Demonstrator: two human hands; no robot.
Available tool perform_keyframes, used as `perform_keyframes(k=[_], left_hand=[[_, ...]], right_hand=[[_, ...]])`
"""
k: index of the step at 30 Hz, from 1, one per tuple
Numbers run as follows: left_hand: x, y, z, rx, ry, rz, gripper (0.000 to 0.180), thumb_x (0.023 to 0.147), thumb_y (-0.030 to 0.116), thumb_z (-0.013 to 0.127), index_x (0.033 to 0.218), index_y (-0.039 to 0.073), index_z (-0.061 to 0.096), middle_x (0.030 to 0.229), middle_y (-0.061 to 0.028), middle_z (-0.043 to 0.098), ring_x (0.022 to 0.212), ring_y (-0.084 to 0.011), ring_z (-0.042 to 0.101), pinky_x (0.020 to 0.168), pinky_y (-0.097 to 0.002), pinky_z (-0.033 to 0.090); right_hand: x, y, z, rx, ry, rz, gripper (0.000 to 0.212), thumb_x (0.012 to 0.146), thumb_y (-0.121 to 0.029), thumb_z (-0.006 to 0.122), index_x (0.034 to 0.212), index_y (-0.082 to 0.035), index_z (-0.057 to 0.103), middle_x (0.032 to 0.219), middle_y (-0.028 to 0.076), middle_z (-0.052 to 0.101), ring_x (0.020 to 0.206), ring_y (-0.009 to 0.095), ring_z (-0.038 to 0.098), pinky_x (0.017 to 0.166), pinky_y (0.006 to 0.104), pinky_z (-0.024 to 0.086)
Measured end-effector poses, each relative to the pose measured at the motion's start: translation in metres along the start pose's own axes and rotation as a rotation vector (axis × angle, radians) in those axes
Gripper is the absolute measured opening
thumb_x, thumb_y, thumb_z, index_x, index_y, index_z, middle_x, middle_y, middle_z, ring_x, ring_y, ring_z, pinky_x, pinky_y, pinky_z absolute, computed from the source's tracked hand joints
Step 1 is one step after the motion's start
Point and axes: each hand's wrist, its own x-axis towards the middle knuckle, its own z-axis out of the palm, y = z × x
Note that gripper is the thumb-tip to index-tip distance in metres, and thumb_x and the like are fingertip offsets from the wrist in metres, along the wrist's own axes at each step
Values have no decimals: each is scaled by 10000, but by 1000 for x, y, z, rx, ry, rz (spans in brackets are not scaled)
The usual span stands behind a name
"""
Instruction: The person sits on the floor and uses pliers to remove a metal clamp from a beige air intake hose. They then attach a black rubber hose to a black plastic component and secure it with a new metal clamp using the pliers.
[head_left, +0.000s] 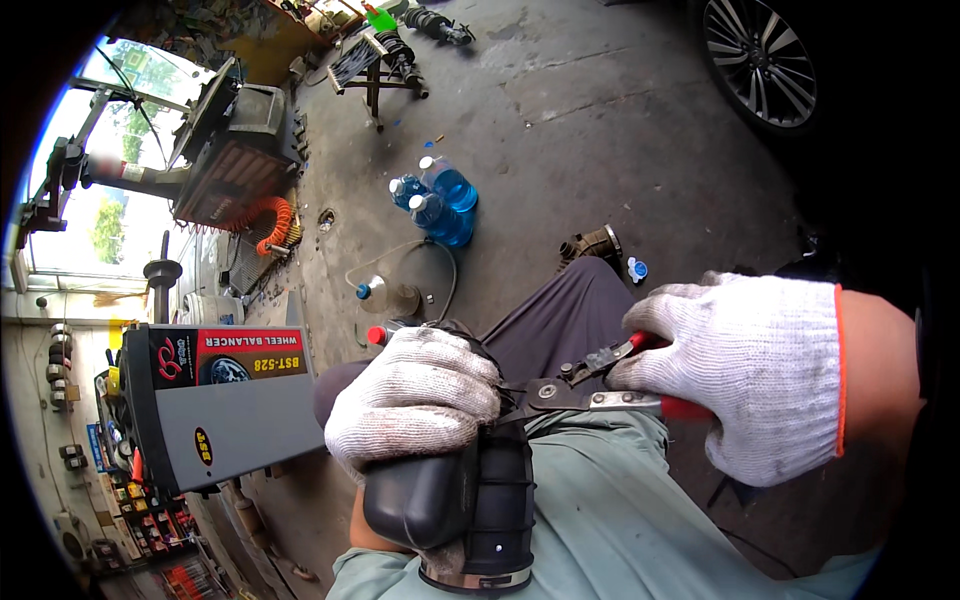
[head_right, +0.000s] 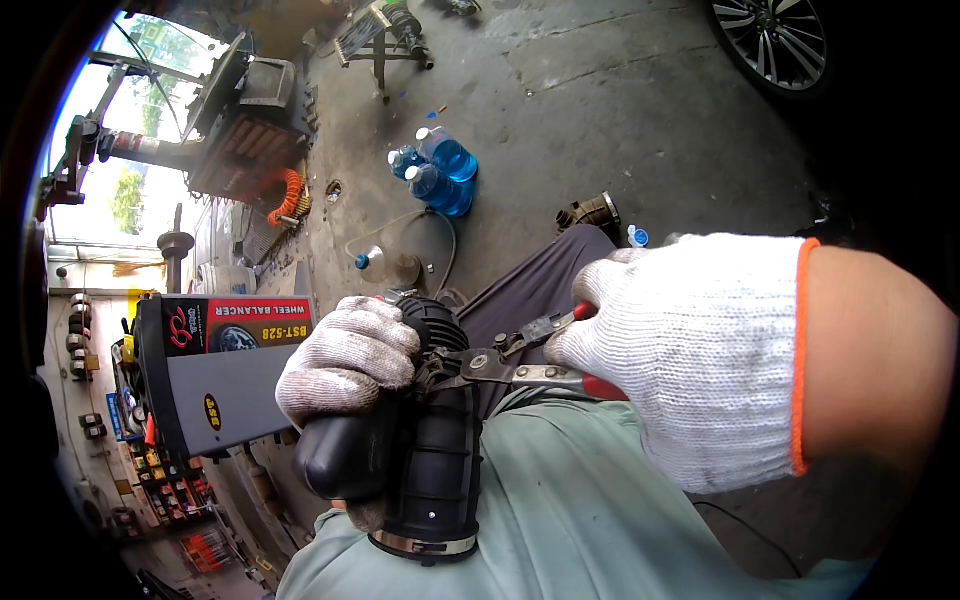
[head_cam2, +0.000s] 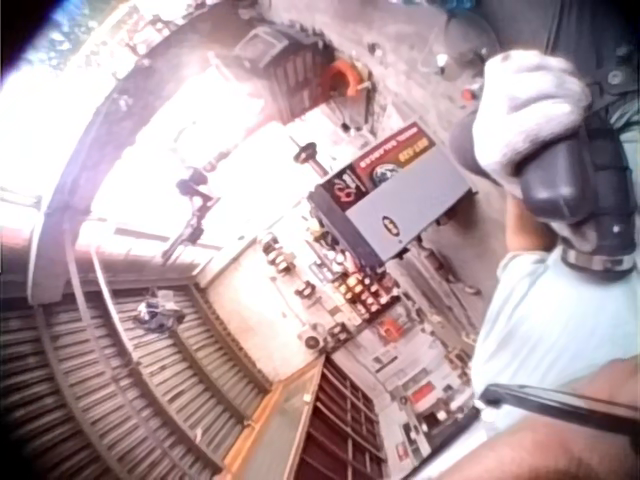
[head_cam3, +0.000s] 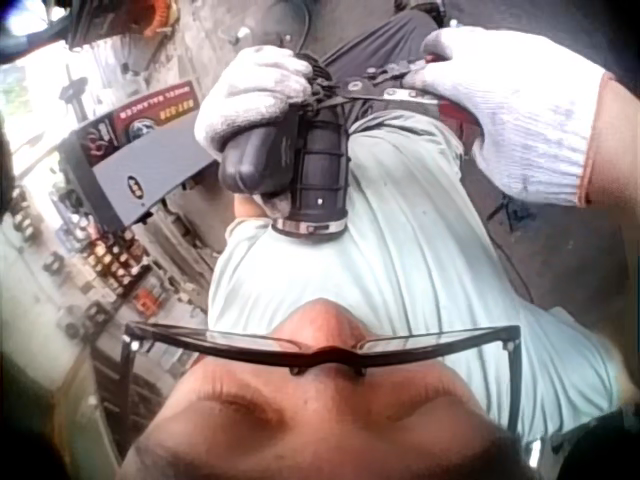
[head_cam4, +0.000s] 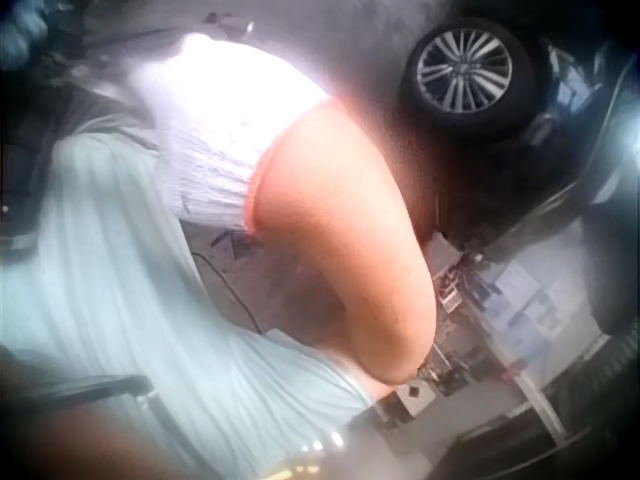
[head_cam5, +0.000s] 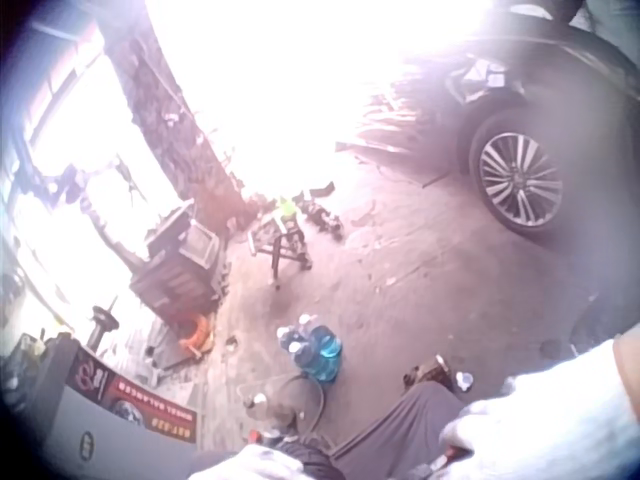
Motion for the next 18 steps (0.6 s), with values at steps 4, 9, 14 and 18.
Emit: perform_keyframes(k=[4, 9, 14, 18], left_hand=[[10, -3, -2, -26, -53, -5, 407, 920, 253, 776, 1108, -106, 736, 1087, -332, 768, 1005, -518, 762, 887, -614, 590], [37, 2, -8, -55, -240, -109, 494, 1129, 466, 658, 1300, 2, 648, 1223, -276, 743, 1148, -484, 735, 1024, -633, 536], [30, -18, 5, -158, -173, -62, 530, 1156, 515, 590, 1218, -3, 678, 1231, -276, 744, 1147, -472, 736, 974, -600, 566], [37, -32, 0, -275, -132, -56, 551, 1106, 522, 628, 1226, -13, 684, 1233, -274, 745, 1144, -467, 738, 979, -593, 568]], right_hand=[[-11, -14, -33, -79, -15, 0, 653, 867, -135, 742, 1517, -100, 688, 1460, 192, 636, 1353, 363, 661, 1136, 488, 584], [-11, 28, -8, 58, -37, -4, 651, 878, -140, 742, 1525, -100, 681, 1421, 179, 658, 1319, 345, 680, 1119, 479, 591], [-5, 17, -33, 34, -140, -34, 680, 868, -139, 734, 1544, -92, 666, 1437, 186, 669, 1325, 347, 685, 1128, 469, 583], [4, 8, -46, 55, -172, -81, 704, 861, -138, 728, 1559, -85, 655, 1449, 191, 677, 1329, 349, 689, 1135, 460, 576]])
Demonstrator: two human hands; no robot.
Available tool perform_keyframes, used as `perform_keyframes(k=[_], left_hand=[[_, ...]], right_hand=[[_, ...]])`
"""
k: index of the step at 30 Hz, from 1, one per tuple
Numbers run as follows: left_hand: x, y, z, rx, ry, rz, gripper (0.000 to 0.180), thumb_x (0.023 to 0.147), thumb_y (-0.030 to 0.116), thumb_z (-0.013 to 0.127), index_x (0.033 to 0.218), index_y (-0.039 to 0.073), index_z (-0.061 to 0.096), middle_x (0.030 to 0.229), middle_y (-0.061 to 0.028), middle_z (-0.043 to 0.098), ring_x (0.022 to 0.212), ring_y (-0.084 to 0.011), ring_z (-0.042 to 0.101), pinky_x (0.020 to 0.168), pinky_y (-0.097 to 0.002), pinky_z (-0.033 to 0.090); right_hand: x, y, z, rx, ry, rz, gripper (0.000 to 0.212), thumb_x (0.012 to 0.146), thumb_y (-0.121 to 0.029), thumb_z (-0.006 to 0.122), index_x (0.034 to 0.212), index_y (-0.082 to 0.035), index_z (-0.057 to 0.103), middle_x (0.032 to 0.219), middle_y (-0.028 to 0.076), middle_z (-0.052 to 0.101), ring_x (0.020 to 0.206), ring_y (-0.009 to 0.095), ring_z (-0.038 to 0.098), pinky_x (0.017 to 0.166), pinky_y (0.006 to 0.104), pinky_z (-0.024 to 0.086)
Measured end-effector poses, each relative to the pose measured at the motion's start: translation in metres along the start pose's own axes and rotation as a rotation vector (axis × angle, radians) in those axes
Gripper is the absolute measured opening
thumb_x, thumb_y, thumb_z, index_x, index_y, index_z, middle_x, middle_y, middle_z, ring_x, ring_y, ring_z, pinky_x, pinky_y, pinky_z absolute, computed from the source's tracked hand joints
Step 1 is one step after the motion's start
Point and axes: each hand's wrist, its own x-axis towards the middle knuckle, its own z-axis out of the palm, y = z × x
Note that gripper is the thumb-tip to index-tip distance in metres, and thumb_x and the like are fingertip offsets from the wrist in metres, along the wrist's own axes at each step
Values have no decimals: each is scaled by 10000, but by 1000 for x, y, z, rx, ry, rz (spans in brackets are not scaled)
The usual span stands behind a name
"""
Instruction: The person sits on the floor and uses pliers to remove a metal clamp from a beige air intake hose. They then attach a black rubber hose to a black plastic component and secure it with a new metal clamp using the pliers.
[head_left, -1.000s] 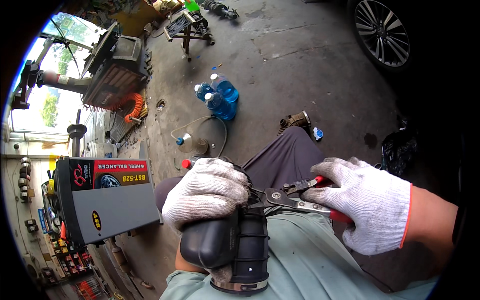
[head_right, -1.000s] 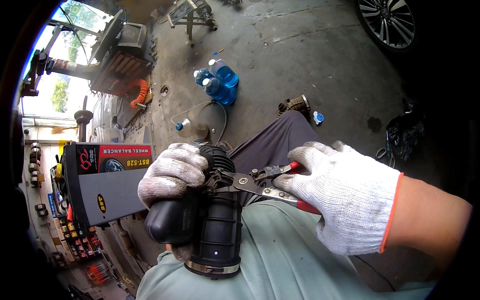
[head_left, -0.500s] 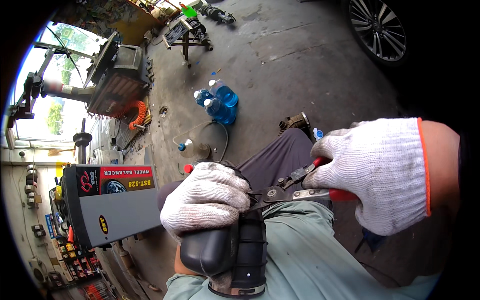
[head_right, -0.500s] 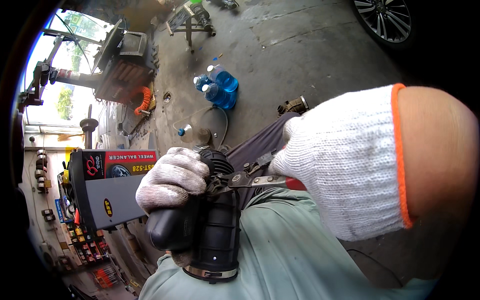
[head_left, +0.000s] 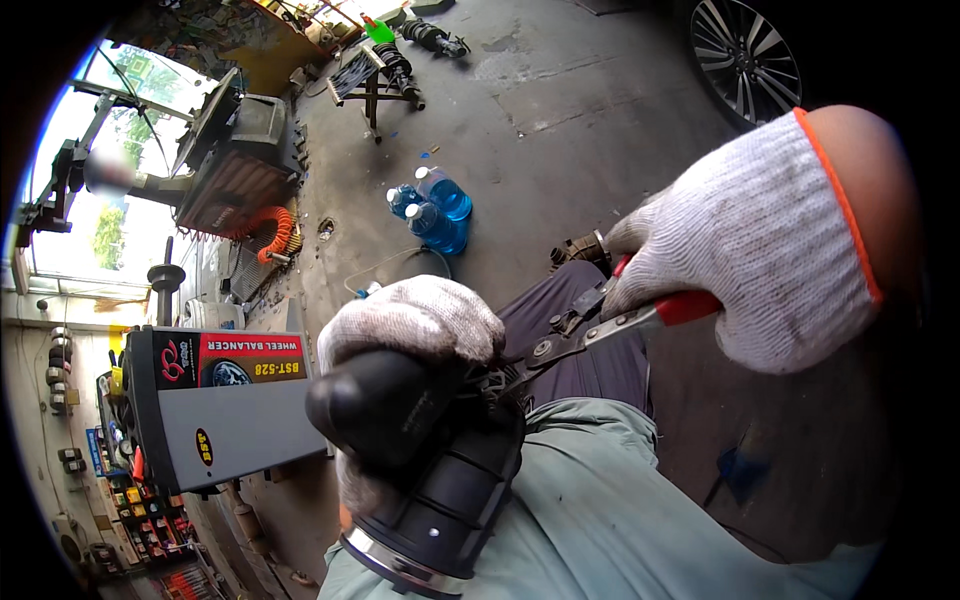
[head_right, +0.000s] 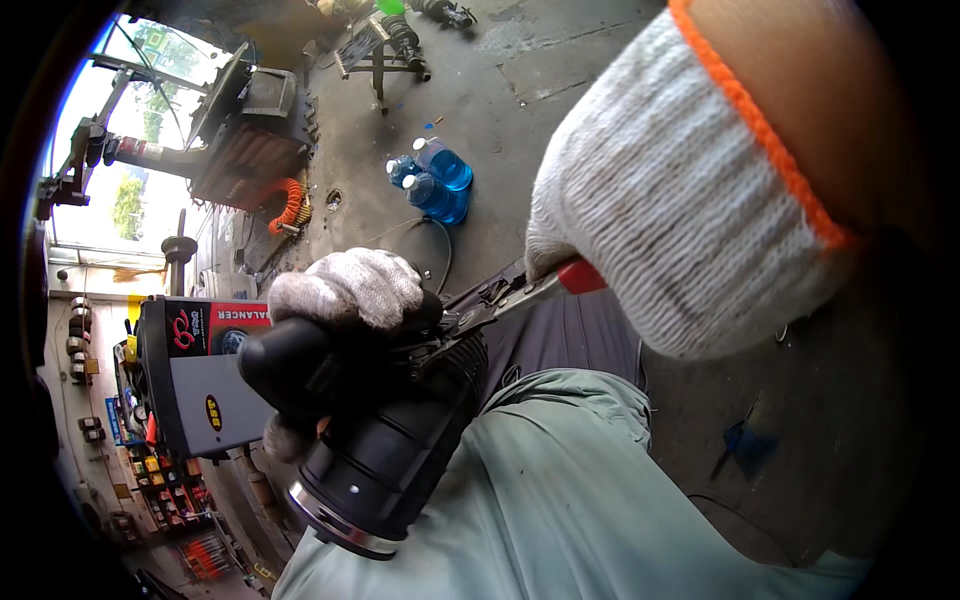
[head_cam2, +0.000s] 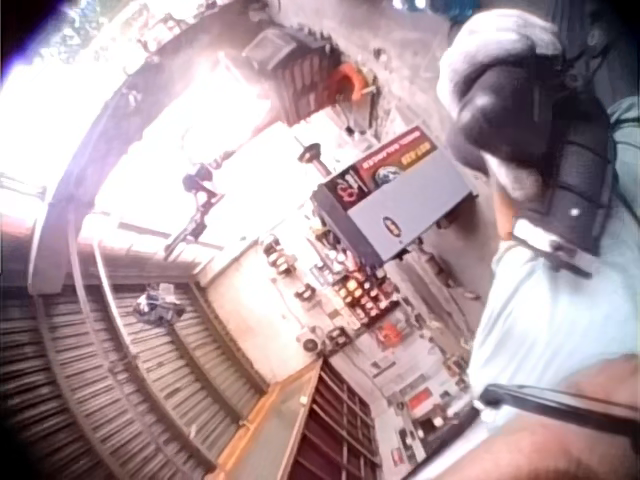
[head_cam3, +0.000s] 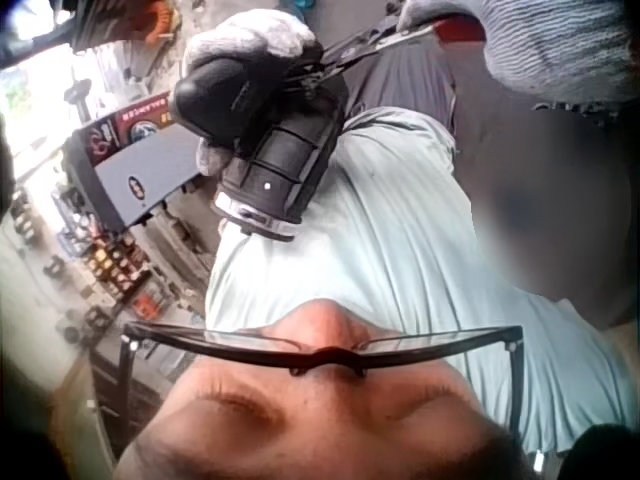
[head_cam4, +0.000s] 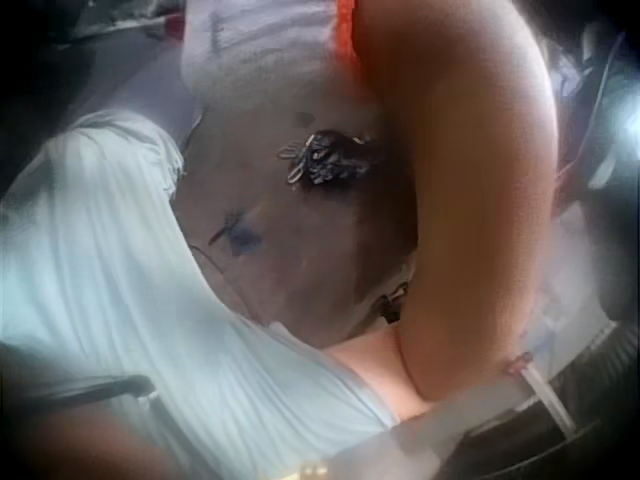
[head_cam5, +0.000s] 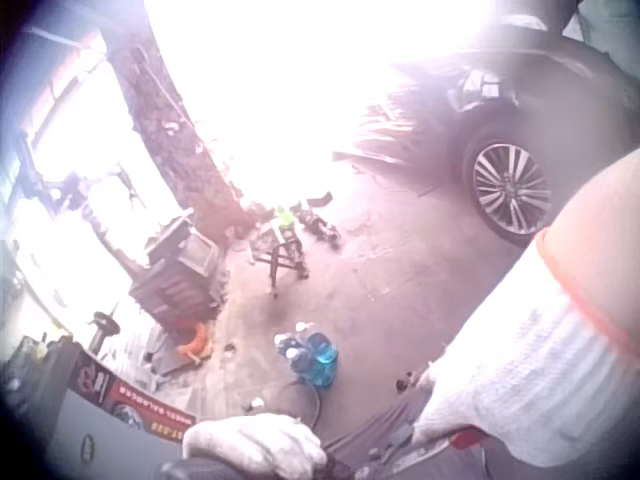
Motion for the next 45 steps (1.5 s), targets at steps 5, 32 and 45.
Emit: perform_keyframes(k=[5, 32, 45], left_hand=[[-4, -18, 12, -145, 166, -46, 588, 1044, 531, 676, 1235, -24, 691, 1234, -270, 747, 1140, -460, 741, 984, -584, 570], [-89, -14, 83, -333, 596, -420, 905, 708, 579, 932, 1286, -87, 730, 1244, -253, 756, 1118, -423, 755, 1014, -538, 582], [-101, -43, 73, -478, 543, -406, 1135, 535, 646, 1032, 1319, -122, 743, 1285, -259, 749, 1170, -397, 742, 1058, -509, 572]], right_hand=[[-2, 5, 8, 104, -88, 35, 733, 851, -138, 719, 1578, -77, 641, 1464, 197, 689, 1335, 351, 694, 1144, 449, 567], [52, 60, 30, 456, -418, 110, 750, 815, -123, 704, 1562, -53, 669, 1464, 192, 735, 1301, 341, 722, 1146, 427, 551], [63, 53, 85, 624, -189, 52, 426, 951, -218, 695, 1328, -22, 704, 1189, 195, 751, 1158, 307, 740, 1014, 450, 583]])
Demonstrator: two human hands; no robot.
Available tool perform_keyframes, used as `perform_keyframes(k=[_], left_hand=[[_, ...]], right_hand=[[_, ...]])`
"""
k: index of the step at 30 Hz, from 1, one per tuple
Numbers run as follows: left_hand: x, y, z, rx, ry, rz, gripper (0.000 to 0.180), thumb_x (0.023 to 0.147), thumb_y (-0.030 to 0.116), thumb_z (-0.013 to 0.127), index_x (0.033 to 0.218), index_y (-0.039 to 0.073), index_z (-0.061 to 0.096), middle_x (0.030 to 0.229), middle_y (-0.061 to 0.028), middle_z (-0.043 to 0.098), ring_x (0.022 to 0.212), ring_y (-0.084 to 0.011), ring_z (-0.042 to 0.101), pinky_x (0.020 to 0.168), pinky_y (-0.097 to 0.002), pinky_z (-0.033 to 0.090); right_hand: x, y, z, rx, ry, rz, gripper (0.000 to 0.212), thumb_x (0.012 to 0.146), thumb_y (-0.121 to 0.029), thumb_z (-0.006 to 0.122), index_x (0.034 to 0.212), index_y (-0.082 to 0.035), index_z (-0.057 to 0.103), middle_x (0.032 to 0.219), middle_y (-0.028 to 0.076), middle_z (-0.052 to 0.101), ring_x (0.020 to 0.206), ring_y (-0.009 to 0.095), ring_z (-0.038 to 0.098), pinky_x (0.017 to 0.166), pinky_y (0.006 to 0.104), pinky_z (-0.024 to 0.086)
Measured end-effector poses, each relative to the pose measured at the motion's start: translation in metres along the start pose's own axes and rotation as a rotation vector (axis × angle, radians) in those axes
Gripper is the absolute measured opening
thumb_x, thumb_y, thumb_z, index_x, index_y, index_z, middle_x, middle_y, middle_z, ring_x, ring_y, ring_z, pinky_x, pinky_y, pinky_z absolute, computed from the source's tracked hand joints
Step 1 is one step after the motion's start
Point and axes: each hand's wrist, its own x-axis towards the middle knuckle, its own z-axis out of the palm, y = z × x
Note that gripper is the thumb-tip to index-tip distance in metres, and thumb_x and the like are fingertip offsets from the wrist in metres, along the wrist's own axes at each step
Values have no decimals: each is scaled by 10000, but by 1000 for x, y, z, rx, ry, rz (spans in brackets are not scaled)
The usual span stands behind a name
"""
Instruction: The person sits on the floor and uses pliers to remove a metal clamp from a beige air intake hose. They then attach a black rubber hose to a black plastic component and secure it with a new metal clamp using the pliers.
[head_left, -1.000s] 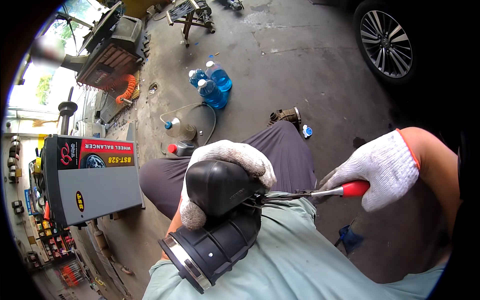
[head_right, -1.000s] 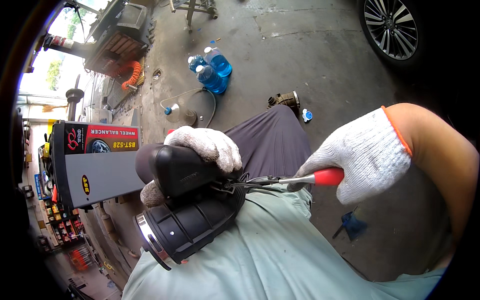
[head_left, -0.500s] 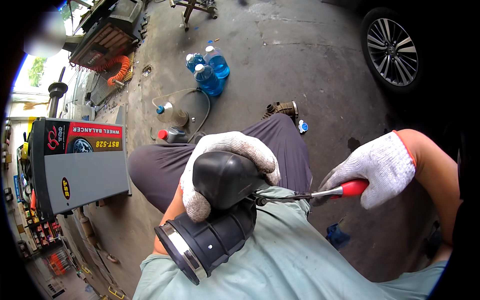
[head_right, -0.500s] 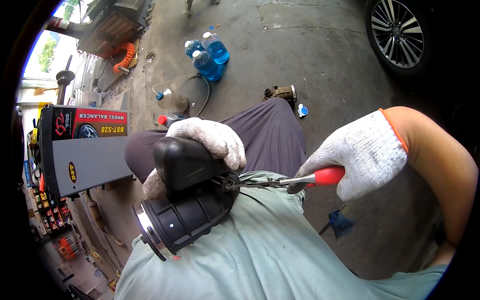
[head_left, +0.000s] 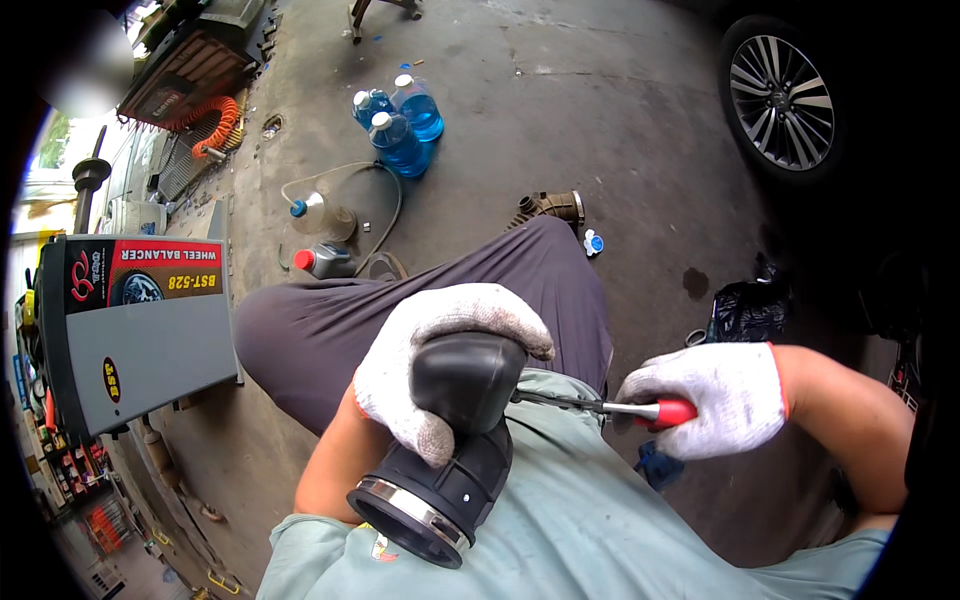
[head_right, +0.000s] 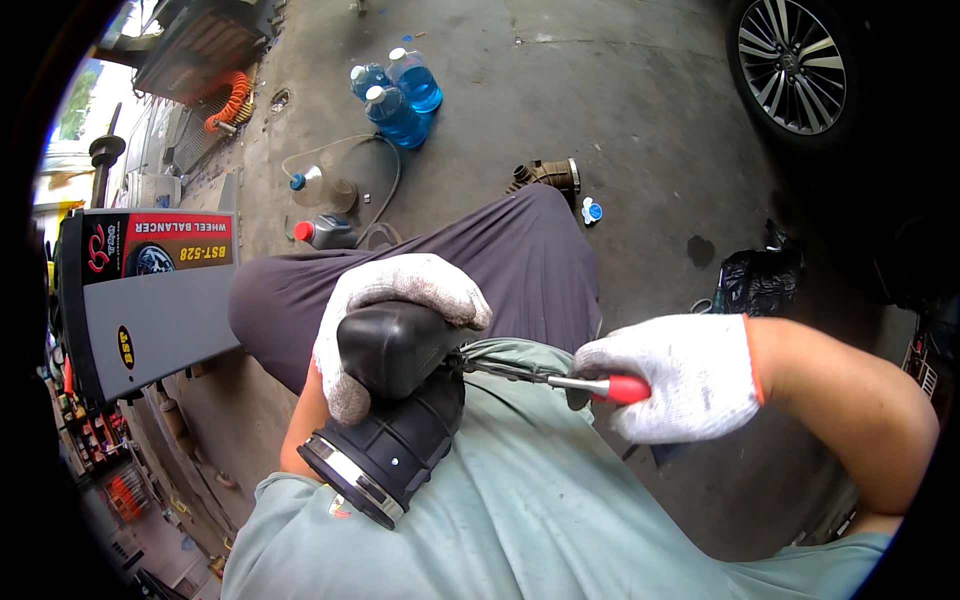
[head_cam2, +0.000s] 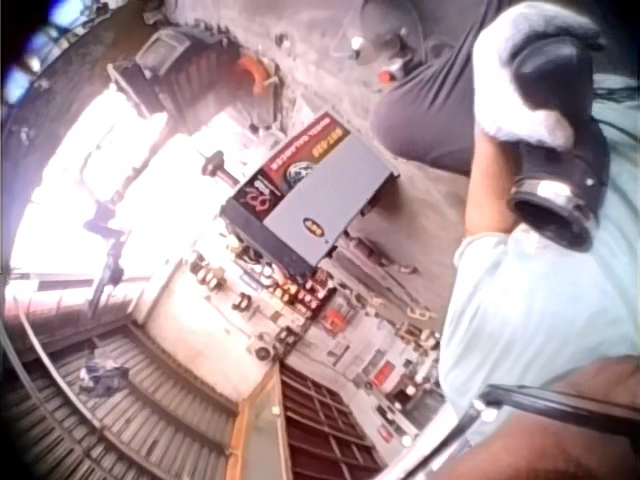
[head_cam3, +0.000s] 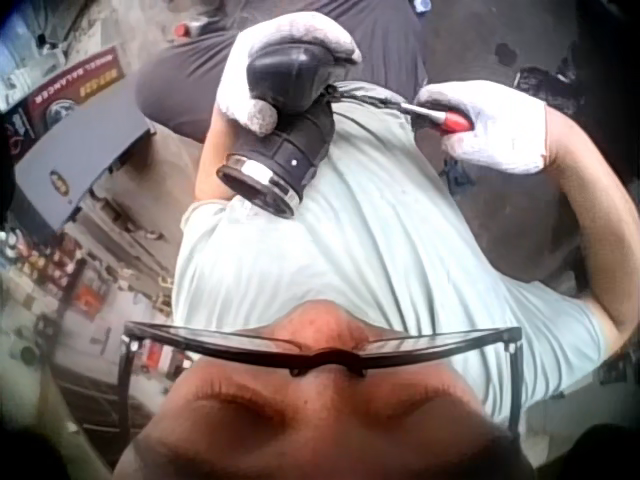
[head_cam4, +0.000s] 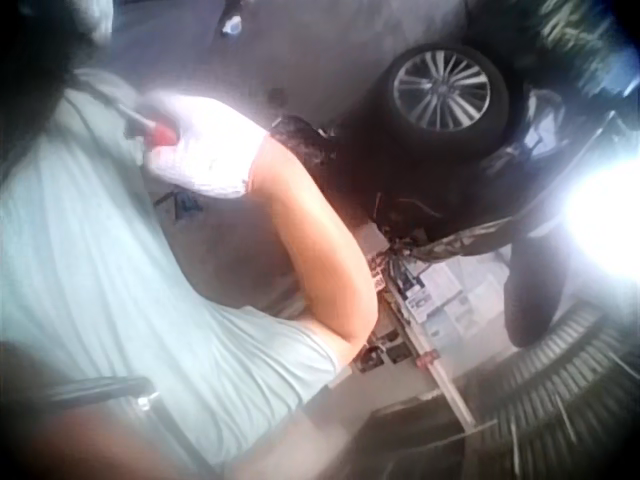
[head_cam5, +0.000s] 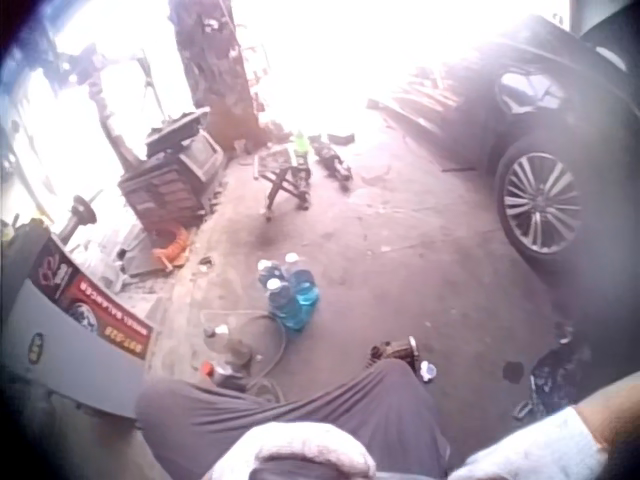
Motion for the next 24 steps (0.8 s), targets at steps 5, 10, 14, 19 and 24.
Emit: perform_keyframes(k=[5, 10, 14, 19, 24], left_hand=[[-5, -8, -6, 57, 5, 175, 1152, 768, 881, 769, 1291, -146, 758, 1288, -305, 743, 1244, -453, 706, 1101, -571, 549], [-18, 4, -12, 30, 44, -12, 1184, 918, 926, 626, 1368, -167, 690, 1336, -353, 725, 1272, -490, 688, 1157, -630, 498], [-19, -6, -30, -90, -3, 8, 1130, 917, 876, 665, 1323, -178, 702, 1290, -366, 733, 1251, -495, 694, 1143, -622, 511], [-13, -20, -45, -190, 24, -71, 1206, 729, 971, 750, 1144, -161, 788, 1127, -304, 789, 1150, -439, 744, 1051, -561, 585], [-11, -31, -66, -277, -129, 169, 927, 767, 728, 776, 1092, -140, 791, 1070, -297, 789, 1030, -464, 758, 983, -551, 602]], right_hand=[[1, 4, 39, 3, 150, -34, 609, 998, -325, 826, 1440, 17, 586, 1186, 247, 724, 1125, 434, 729, 1004, 480, 591], [2, -10, 42, 35, 205, 62, 698, 1057, -362, 740, 1614, -30, 480, 1136, 258, 749, 1096, 465, 731, 970, 512, 588], [16, -18, 38, 4, 129, 136, 592, 1096, -397, 667, 1569, -58, 562, 1088, 242, 761, 1063, 464, 739, 944, 533, 592], [34, -14, 46, 76, 125, 167, 567, 1112, -409, 633, 1571, -83, 564, 1003, 238, 763, 996, 474, 745, 909, 544, 599], [52, -7, 51, 82, 165, 59, 577, 1097, -403, 645, 1581, -104, 548, 945, 232, 758, 925, 467, 746, 851, 553, 600]])
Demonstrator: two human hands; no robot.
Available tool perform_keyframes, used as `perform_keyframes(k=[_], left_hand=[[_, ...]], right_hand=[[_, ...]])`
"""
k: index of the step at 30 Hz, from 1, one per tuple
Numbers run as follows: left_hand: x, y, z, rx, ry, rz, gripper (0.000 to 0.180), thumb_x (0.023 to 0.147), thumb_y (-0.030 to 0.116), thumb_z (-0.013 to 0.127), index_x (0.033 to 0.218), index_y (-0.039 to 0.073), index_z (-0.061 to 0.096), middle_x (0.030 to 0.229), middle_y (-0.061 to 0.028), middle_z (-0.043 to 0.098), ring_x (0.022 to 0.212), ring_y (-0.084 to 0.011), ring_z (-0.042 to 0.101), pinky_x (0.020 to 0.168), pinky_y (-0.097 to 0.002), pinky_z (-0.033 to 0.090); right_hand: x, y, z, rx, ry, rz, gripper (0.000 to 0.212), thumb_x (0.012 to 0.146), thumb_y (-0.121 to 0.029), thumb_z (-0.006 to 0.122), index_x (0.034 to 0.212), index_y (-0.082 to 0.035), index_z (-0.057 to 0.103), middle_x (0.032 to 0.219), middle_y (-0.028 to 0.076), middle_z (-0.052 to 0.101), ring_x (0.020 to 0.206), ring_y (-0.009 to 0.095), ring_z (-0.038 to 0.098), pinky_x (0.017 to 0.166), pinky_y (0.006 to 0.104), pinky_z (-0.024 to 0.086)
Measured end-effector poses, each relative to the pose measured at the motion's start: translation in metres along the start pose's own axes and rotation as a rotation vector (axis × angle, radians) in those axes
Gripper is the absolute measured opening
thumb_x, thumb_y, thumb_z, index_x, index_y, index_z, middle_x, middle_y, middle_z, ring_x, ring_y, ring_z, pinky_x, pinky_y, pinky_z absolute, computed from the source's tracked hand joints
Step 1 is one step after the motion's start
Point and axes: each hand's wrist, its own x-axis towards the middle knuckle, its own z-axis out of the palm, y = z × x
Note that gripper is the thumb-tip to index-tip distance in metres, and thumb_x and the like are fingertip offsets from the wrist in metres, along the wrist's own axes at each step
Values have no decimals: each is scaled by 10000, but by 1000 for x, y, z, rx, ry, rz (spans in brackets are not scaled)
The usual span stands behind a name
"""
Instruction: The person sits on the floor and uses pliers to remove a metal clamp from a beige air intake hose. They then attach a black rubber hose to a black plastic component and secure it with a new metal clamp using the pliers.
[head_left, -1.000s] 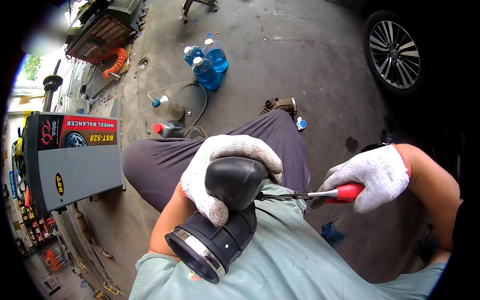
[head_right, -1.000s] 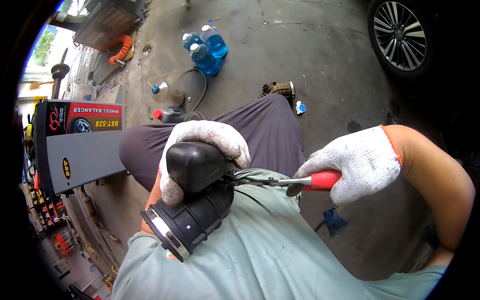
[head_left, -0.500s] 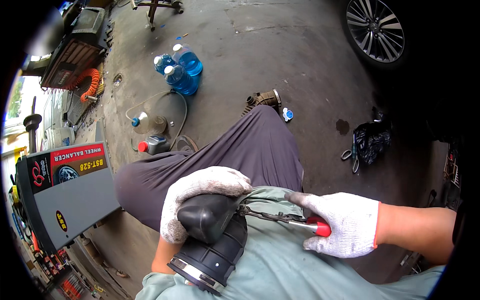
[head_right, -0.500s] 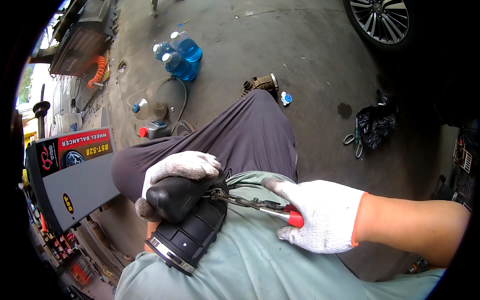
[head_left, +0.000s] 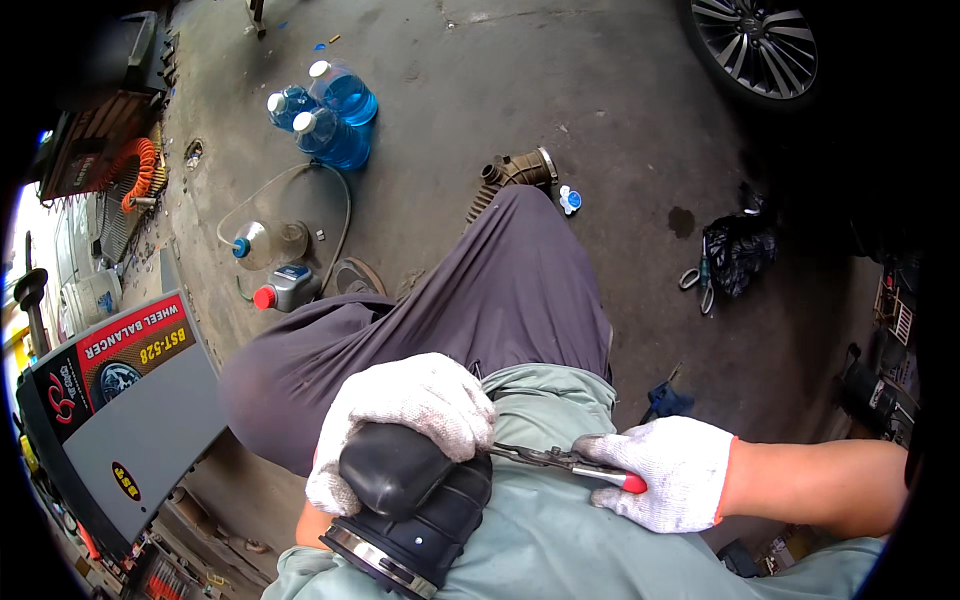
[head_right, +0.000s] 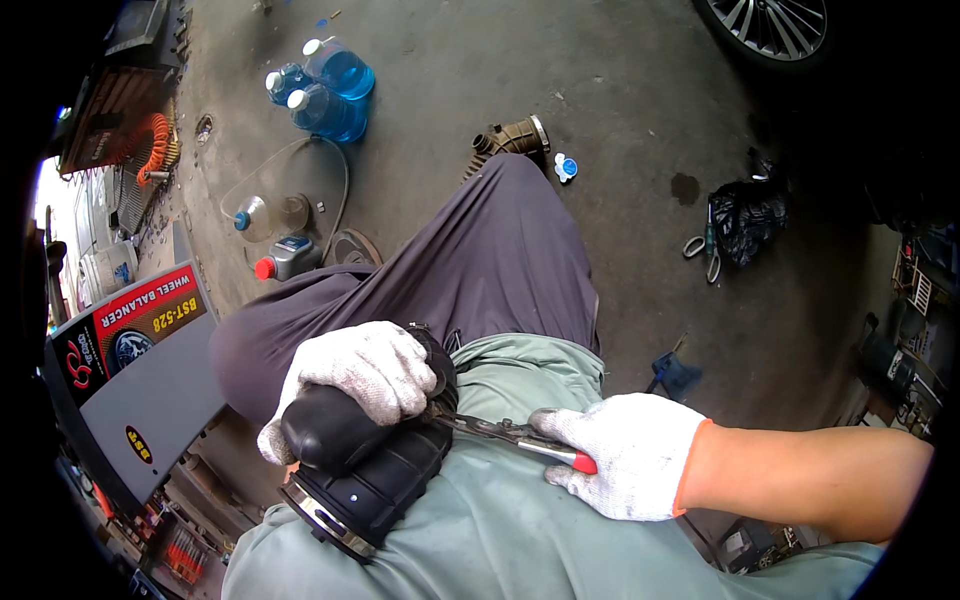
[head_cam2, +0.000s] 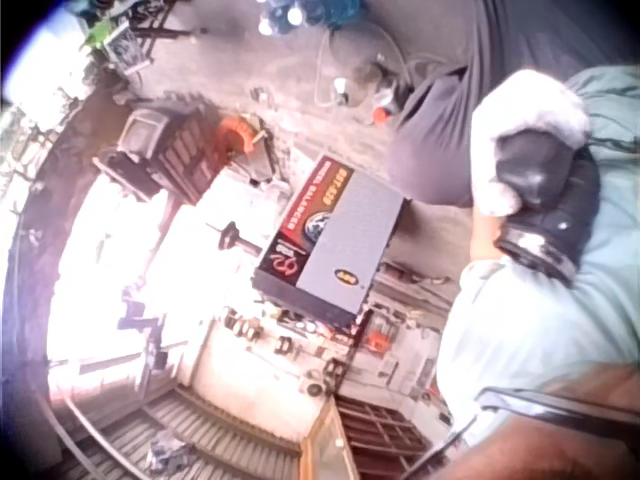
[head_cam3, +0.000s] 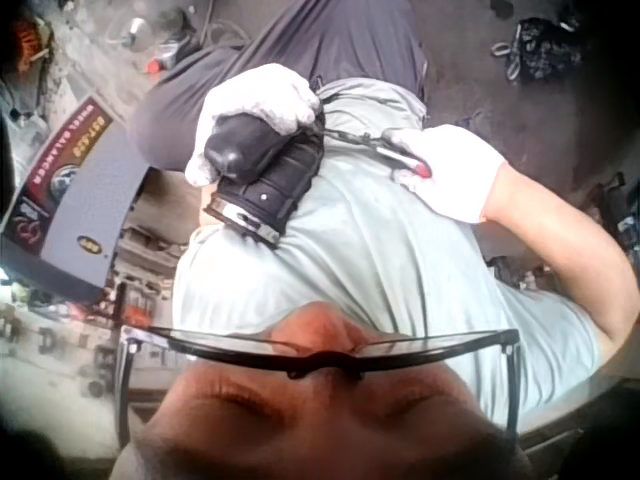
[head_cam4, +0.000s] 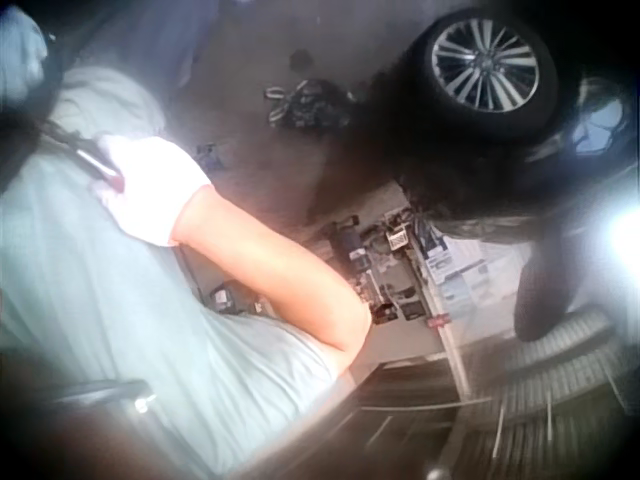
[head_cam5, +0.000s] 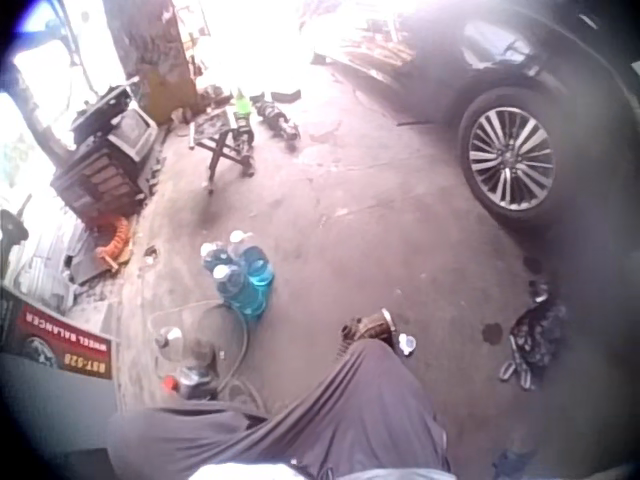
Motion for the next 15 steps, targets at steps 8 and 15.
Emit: perform_keyframes(k=[8, 15], left_hand=[[-12, 3, 1, -5, 168, -99, 1060, 806, 880, 742, 1085, -141, 787, 1090, -300, 772, 1009, -434, 776, 967, -531, 618], [2, 42, 25, 351, 336, -621, 900, 852, 706, 739, 1226, -112, 758, 1170, -230, 799, 1089, -353, 794, 1008, -436, 612]], right_hand=[[19, 16, 13, 66, 36, -71, 571, 1070, -354, 664, 1584, -131, 554, 914, 231, 757, 878, 473, 743, 801, 559, 601], [12, 16, 18, 105, -57, 45, 568, 1060, -323, 656, 1595, -154, 567, 904, 231, 770, 875, 471, 751, 803, 550, 610]])
